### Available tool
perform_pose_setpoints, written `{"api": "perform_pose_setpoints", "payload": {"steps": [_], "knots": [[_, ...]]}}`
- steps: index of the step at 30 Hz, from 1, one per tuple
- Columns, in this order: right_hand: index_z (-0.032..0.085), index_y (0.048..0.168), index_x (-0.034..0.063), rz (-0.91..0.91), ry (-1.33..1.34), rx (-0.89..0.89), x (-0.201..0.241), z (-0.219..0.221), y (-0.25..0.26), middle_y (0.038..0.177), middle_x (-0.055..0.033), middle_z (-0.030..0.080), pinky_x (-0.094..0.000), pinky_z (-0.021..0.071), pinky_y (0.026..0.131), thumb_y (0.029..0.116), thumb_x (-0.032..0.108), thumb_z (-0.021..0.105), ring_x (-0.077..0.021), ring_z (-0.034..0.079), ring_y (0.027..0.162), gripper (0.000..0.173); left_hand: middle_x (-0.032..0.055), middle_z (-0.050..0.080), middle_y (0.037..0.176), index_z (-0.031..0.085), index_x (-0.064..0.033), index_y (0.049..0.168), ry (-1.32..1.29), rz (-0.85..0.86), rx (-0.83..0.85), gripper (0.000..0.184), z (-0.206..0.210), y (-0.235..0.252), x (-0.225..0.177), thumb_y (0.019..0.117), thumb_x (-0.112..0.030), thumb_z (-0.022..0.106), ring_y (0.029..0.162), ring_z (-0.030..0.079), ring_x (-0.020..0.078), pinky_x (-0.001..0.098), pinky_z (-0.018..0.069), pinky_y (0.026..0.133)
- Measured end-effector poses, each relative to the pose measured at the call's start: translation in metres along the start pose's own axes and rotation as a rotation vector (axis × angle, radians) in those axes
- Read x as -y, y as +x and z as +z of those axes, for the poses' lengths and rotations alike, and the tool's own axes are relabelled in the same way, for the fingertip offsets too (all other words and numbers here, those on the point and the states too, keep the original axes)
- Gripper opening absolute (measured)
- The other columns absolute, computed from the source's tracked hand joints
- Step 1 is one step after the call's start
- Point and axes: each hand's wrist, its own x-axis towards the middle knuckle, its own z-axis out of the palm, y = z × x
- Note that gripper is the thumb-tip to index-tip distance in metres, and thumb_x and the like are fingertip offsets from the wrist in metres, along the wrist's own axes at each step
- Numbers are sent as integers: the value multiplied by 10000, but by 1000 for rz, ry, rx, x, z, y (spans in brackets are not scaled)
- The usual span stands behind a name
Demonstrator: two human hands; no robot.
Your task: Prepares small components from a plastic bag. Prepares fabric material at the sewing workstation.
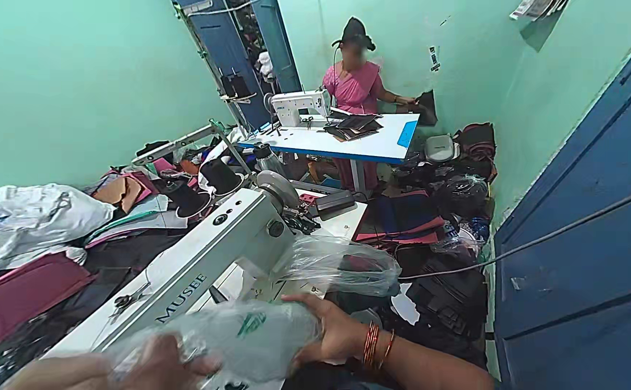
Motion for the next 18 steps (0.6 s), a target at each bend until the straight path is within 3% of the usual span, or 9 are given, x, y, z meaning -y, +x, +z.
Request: {"api": "perform_pose_setpoints", "payload": {"steps": [2,5,6,8,10,11,13,15,18], "knots": [[430,1493,-58,58,-23,-17,-3,-21,7,1441,-239,538,-344,468,1102,758,51,844,-207,578,1286,851,-168,605,880,626,-293,852,-5,-13,11,155,21,9,22,980,-253,705,693,630,-13,166,583,570],[481,1473,-44,216,-236,-69,-14,-47,20,1432,-253,550,-394,433,1127,828,172,822,-269,549,1319,761,-212,634,890,602,-328,953,7,-53,98,151,46,16,48,1003,-191,643,707,660,-20,180,609,618],[518,1464,-26,291,-350,-86,-20,-54,25,1447,-269,530,-482,380,1150,836,253,831,-351,486,1358,754,-209,663,891,582,-298,1002,11,-114,143,148,50,16,59,1005,-154,616,717,683,-8,199,623,647],[546,1467,45,414,-549,-56,-34,-66,35,1506,-212,508,-614,284,1174,845,401,812,-417,386,1431,764,-115,694,942,544,-142,1158,26,-294,233,190,51,10,80,978,-91,580,746,721,51,255,648,711],[513,1494,53,461,-626,-20,-39,-72,40,1528,-212,482,-661,260,1165,840,437,808,-444,357,1444,813,10,655,1089,468,14,1376,120,-376,308,450,41,7,92,952,-98,570,768,732,80,260,656,706],[506,1497,48,453,-627,-21,-39,-73,41,1523,-225,481,-668,266,1153,831,430,817,-453,363,1436,828,34,663,1134,454,39,1404,187,-357,307,484,32,7,95,965,-127,569,771,727,63,242,646,682],[474,1524,53,438,-611,-27,-35,-74,38,1521,-243,476,-670,290,1133,813,408,834,-459,384,1417,872,45,656,1161,473,61,1370,326,-278,246,457,10,6,97,999,-187,571,837,688,6,191,602,712],[455,1529,29,379,-594,-43,-32,-77,34,1512,-258,484,-632,316,1143,793,380,849,-458,422,1396,906,98,636,1145,544,76,1254,490,-217,170,389,-14,3,103,992,-209,579,949,633,17,177,545,796],[464,1513,11,256,-546,-101,-30,-80,28,1479,-240,517,-526,445,1074,776,407,842,-390,520,1310,918,210,672,1120,656,59,1138,673,-241,181,327,-42,-14,110,973,-218,602,1025,655,220,370,558,843]]}}
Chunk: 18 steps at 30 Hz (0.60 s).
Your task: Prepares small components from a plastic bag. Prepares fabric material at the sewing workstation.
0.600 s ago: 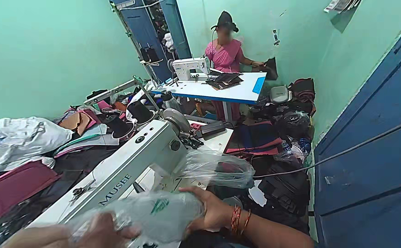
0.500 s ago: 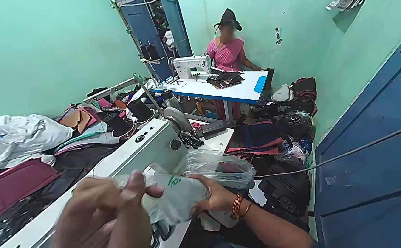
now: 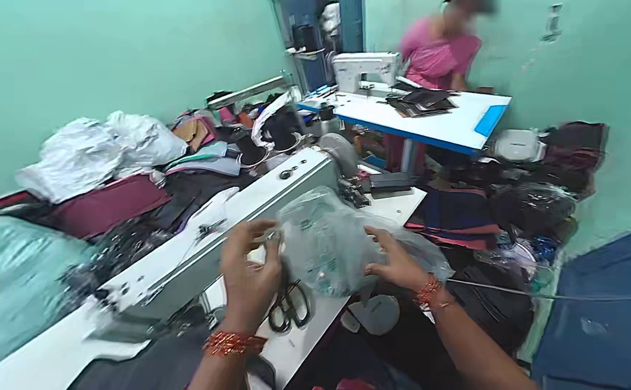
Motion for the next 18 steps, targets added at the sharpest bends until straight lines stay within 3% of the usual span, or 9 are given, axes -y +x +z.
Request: {"api": "perform_pose_setpoints", "payload": {"steps": [3,5,7,10,12,14,15,17,18], "knots": [[554,1430,2,-165,-57,-168,17,-13,2,1402,-198,597,-402,525,962,884,502,708,-265,608,1204,756,195,668,1202,658,-21,1225,22,-31,48,410,2,-15,8,961,-334,651,1094,648,280,448,550,863],[619,1341,-2,-308,-82,-255,43,-23,8,1320,-167,646,-313,526,953,956,416,654,-171,628,1156,569,180,654,1254,599,-40,1319,-1,-84,35,521,6,-22,7,945,-391,684,1109,643,264,432,546,866],[670,1250,6,-501,-57,-310,78,-27,15,1207,-113,687,-242,549,922,1001,288,640,-94,650,1080,377,192,644,1249,561,-18,1342,17,-92,14,506,9,-24,5,950,-315,680,1092,648,275,428,553,851],[701,1144,64,-698,4,-243,134,-19,20,1127,-39,725,-238,616,876,1035,131,590,-70,706,1020,170,165,703,1065,694,-28,1109,198,234,-104,196,18,-28,3,962,-119,602,1022,680,294,393,570,853],[736,1084,27,-757,-130,-156,159,-4,27,1063,-81,744,-222,599,852,1006,46,527,-86,714,963,223,81,742,1041,734,-119,1062,365,438,-107,228,25,-31,-1,941,-26,564,1004,674,280,396,519,884],[750,1040,34,-711,-405,-66,166,15,40,991,-87,741,-279,592,791,943,3,513,-154,716,896,258,49,748,1059,738,-126,1082,512,379,-41,272,35,-36,-5,892,1,589,995,646,300,439,448,853],[740,1031,19,-630,-529,5,165,24,49,985,-121,724,-369,595,765,926,-31,526,-234,715,893,244,77,754,1079,750,-100,1149,551,292,27,298,38,-38,-6,902,-21,604,1009,656,342,488,454,845],[714,1136,-6,-329,-738,225,164,33,67,1142,-193,703,-527,544,904,956,-68,525,-367,670,1117,268,130,745,1103,748,-75,1201,559,119,188,296,34,-39,-7,1012,-196,555,1086,655,400,573,456,901],[687,1207,10,-174,-831,339,164,35,76,1217,-198,677,-559,507,953,971,-68,501,-383,627,1195,310,147,740,1089,767,-68,1123,536,53,252,345,28,-39,-9,1046,-280,506,1124,645,412,603,439,942]]}}
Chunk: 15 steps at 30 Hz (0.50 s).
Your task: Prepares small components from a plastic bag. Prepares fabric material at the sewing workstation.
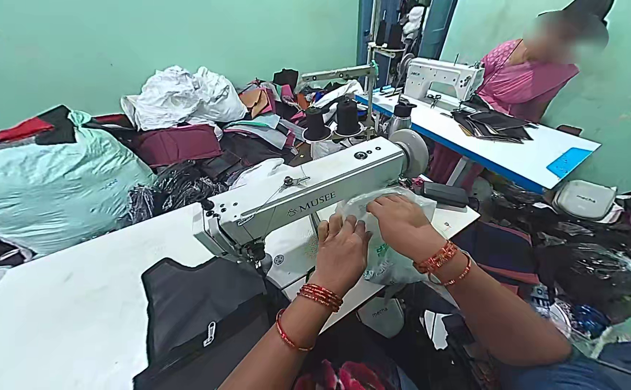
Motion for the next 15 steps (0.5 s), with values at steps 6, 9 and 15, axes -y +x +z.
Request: {"api": "perform_pose_setpoints", "payload": {"steps": [6,9,15], "knots": [[531,1404,46,34,40,391,-12,-9,-13,1352,-215,608,-587,413,1072,1124,204,305,-362,567,1301,393,152,673,762,626,-45,590,-66,-58,-49,568,-13,-5,8,1052,-333,464,1056,634,411,627,336,1014],[590,1271,-13,-121,104,489,-9,-23,-42,1146,-252,654,-593,459,968,1129,230,328,-401,634,1128,384,150,711,840,717,-57,673,-26,-67,-6,444,-16,-7,4,966,-377,623,1118,615,430,693,262,1081],[536,1390,50,-8,38,712,4,-2,-61,1301,-262,605,-654,461,949,1031,-14,431,-443,588,1229,379,170,419,1598,501,-108,1516,-62,-254,656,620,-40,-6,-20,963,-324,679,1566,33,470,798,-90,1119]]}}
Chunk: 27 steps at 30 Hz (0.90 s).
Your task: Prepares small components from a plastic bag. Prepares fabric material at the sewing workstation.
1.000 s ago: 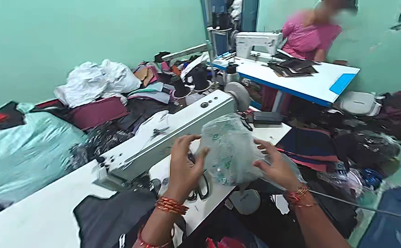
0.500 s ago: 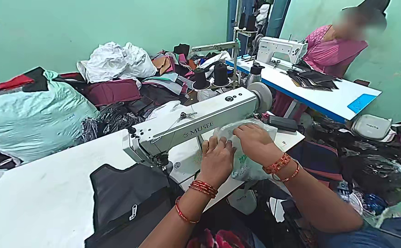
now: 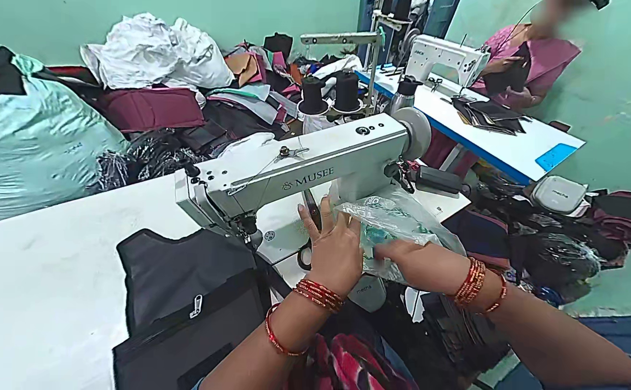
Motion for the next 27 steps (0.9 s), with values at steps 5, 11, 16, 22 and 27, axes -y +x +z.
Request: {"api": "perform_pose_setpoints", "payload": {"steps": [5,11,16,22,27], "knots": [[445,1495,28,268,-11,-146,0,-1,9,1461,-255,533,-616,388,1098,1093,135,425,-427,505,1371,416,166,409,1608,484,-123,1533,-41,39,-65,704,10,-7,2,867,-73,707,1546,83,519,830,-14,1102],[596,1363,-7,204,12,-202,18,-22,33,1361,-254,589,-556,447,1059,1013,-54,444,-412,562,1288,385,201,332,1624,432,-20,1539,-143,80,-208,730,13,-6,4,841,98,611,1345,458,452,492,483,1016],[561,1407,-14,188,-22,-309,-22,-4,88,1403,-273,579,-608,377,1121,1053,119,478,-425,519,1355,387,225,590,1377,652,2,1329,-205,247,-498,506,28,-7,10,824,-18,670,1212,571,432,511,524,932],[561,1410,-8,142,54,-311,-42,10,103,1412,-274,570,-598,360,1138,1051,147,498,-414,506,1370,396,171,643,1349,682,-16,1312,-281,327,-629,492,36,-7,22,941,-339,669,1149,611,410,543,530,890],[572,1400,-41,116,118,-416,-42,15,86,1427,-285,561,-575,340,1161,1073,220,485,-415,491,1388,427,154,680,1302,724,-33,1249,-289,359,-643,433,35,-10,25,950,-338,655,1137,643,390,538,541,895]]}}
